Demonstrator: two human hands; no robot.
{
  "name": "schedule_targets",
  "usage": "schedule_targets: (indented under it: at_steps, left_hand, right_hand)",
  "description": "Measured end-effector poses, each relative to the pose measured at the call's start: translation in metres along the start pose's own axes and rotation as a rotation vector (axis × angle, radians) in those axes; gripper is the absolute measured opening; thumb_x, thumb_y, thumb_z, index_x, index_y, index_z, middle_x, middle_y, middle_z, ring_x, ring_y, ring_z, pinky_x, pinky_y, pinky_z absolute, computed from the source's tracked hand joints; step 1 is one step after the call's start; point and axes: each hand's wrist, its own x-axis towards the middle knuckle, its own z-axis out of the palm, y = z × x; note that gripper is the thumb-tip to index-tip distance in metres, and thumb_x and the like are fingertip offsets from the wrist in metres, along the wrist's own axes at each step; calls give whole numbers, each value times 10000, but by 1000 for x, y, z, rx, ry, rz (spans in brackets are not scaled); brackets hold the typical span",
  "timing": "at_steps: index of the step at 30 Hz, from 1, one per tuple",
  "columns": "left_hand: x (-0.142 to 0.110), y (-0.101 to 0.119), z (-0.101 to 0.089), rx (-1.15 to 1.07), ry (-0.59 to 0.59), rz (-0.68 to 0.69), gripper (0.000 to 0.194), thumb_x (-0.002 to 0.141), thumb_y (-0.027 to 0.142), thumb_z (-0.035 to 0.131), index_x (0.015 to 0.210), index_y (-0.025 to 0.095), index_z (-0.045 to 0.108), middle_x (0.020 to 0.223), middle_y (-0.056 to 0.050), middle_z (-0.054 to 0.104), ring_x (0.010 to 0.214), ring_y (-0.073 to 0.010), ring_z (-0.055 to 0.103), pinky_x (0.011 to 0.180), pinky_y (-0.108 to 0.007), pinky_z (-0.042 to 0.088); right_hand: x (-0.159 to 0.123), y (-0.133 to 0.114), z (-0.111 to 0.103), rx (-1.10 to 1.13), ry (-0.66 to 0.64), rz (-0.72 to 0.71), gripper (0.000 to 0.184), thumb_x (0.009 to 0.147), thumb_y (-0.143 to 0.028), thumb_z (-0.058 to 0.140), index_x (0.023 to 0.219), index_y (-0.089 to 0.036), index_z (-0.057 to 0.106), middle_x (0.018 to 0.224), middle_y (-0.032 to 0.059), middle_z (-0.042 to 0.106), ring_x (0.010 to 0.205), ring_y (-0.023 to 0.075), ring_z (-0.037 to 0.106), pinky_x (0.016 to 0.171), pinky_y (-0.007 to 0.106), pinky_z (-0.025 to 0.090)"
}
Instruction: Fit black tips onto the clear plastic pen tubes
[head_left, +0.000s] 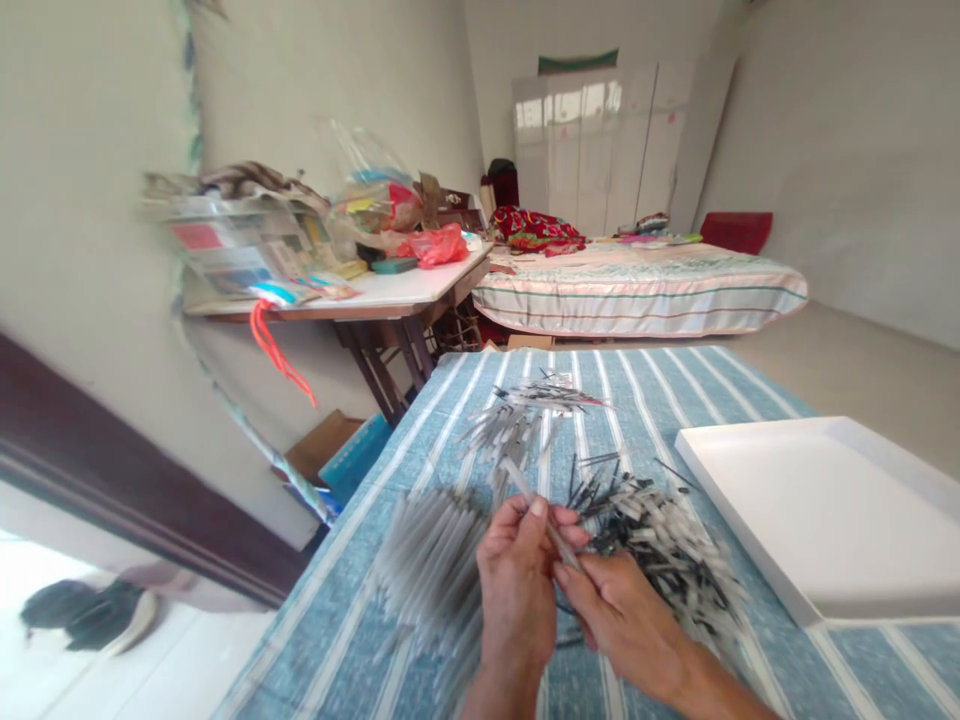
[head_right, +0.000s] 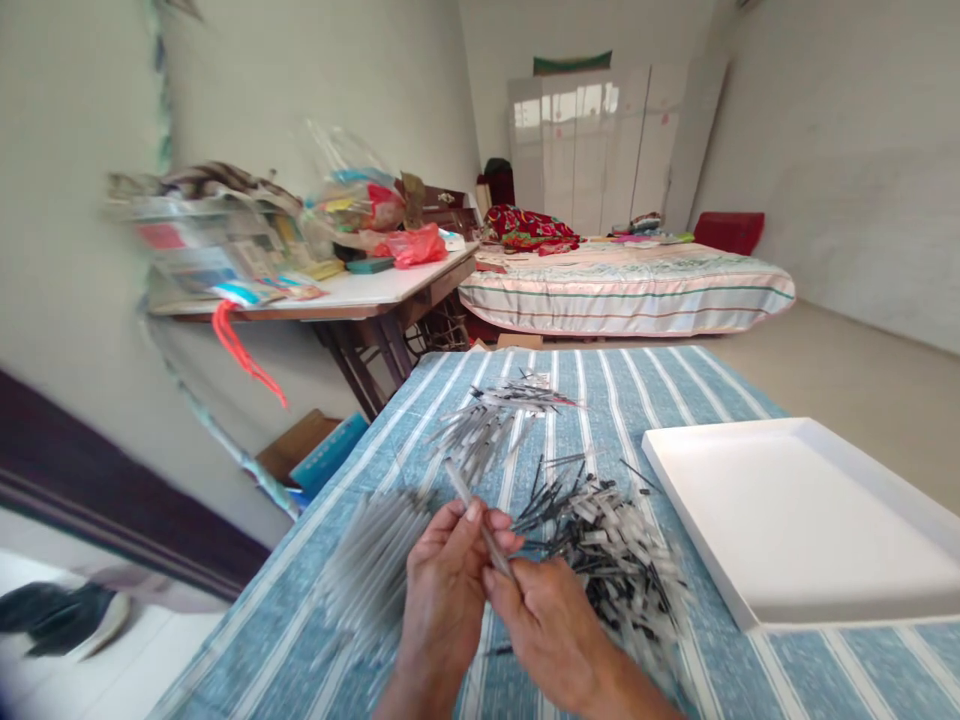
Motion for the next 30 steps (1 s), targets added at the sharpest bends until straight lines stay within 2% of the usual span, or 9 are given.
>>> schedule_targets:
  at_steps: [3,7,9,10,12,14,18,23,30]
  left_hand:
    - [3,13,-3,4,73,100,147,722,240,620,744,154,502,575,17,604,432,-90,535,444,-207,439]
    - [18,70,-28,11,264,437,204,685,277,609,619,167,450,476,87,457,360,-27,379,358,-133,300]
    - [22,93,-46,83,316,546,150,694,266,606,672,177,488,529,79,504,412,-43,421,406,-151,341]
    - [22,97,-54,330,269,542,124,708,274,595,702,175,521,546,64,530,438,-62,454,437,-175,364]
    - [17,93,-66,856,144,487,115,729,279,575,703,167,565,566,30,547,496,-105,497,494,-223,381]
    - [9,76,-74,1373,26,430,160,752,280,539,645,166,570,597,-1,542,556,-138,511,543,-255,374]
    - [1,45,-81,1984,-43,399,185,778,245,474,649,172,584,778,-72,580,741,-211,542,650,-311,369]
    - [3,38,-84,2151,-66,283,183,779,267,469,700,186,614,845,-83,590,828,-244,546,681,-332,367]
    - [17,49,-71,2103,-101,319,256,841,273,391,742,166,601,827,-88,591,815,-229,565,687,-317,394]
  right_hand:
    - [-7,-10,5,18,-75,64,476,872,-459,267,487,-210,397,361,-29,419,370,116,443,458,226,370]
    - [-27,-5,9,-108,-284,72,528,864,-501,211,459,-208,381,381,-9,417,388,121,446,433,234,320]
    - [-31,5,0,-301,-208,2,482,863,-501,236,534,-208,431,455,11,495,429,133,478,434,246,282]
    - [-29,11,-8,-417,-128,5,447,879,-478,234,615,-209,475,508,18,540,451,139,503,451,248,285]
    - [-20,20,-28,-680,64,31,414,875,-499,266,690,-216,505,529,28,576,489,172,549,483,262,285]
    - [-7,29,-48,-859,152,64,401,870,-507,282,727,-225,528,536,37,604,514,205,585,480,266,275]
    - [15,47,-74,-1028,234,186,325,852,-474,364,819,-232,578,603,56,663,573,242,631,463,260,268]
    - [22,70,-83,-1008,262,203,324,843,-459,384,875,-222,603,616,56,677,618,241,648,490,257,322]
    - [26,80,-83,-951,282,256,317,844,-466,372,872,-242,594,614,37,676,629,251,656,491,266,350]
